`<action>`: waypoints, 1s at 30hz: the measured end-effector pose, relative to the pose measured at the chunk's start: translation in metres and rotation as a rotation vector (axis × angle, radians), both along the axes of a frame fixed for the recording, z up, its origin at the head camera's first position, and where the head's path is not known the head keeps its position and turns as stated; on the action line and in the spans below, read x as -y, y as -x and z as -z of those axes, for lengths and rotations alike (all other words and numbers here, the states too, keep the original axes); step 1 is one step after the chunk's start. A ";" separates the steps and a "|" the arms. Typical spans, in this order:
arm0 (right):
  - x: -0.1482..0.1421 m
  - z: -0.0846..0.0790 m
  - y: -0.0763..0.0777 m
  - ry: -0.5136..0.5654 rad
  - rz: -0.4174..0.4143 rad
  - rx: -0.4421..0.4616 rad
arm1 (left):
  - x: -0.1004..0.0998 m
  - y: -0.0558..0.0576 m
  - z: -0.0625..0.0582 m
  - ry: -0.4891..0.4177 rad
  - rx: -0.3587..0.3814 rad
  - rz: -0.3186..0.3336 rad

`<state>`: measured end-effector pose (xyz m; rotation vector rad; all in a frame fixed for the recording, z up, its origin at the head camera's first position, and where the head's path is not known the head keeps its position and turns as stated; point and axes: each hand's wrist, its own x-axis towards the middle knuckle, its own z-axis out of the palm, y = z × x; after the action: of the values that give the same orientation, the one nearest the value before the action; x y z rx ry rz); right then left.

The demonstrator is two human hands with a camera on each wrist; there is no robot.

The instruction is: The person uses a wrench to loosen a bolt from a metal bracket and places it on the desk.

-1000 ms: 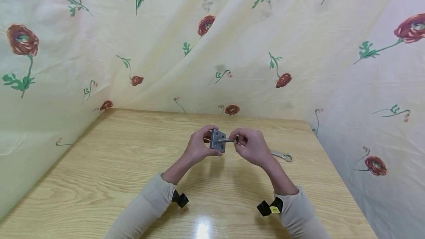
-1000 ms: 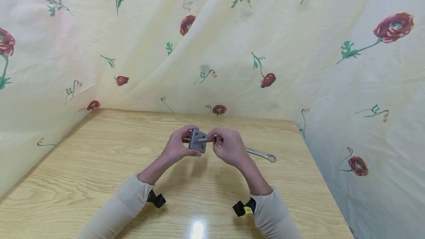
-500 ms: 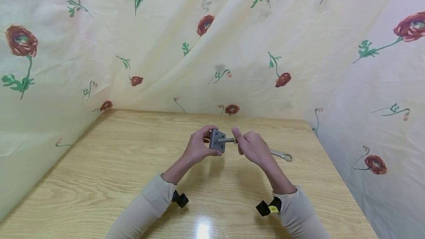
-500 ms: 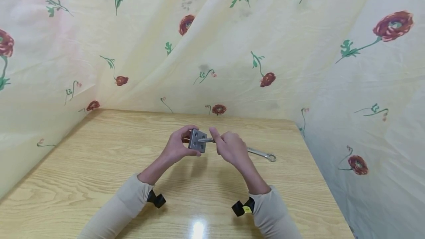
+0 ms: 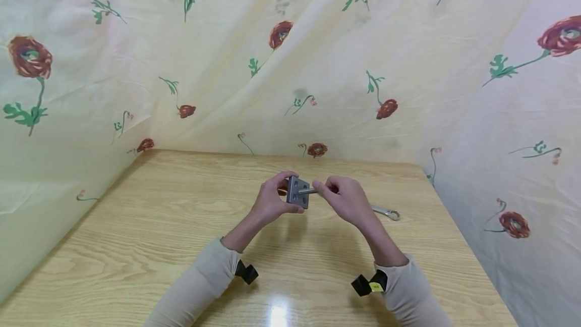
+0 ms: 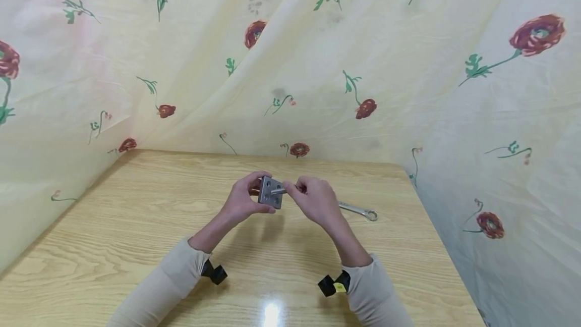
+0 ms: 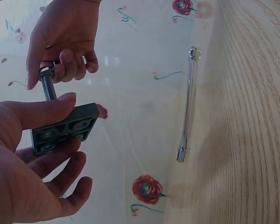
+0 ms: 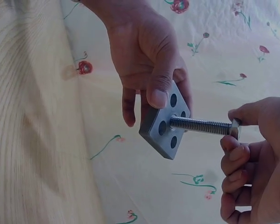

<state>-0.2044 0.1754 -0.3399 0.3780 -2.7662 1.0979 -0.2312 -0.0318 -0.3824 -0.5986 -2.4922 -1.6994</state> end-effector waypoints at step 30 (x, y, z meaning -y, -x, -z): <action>-0.005 -0.001 0.000 -0.016 -0.220 -0.288 | 0.002 0.002 0.001 -0.011 0.002 0.000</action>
<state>-0.2047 0.1808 -0.3387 0.7916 -2.5240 0.9750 -0.2333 -0.0334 -0.3833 -0.5965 -2.4825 -1.7142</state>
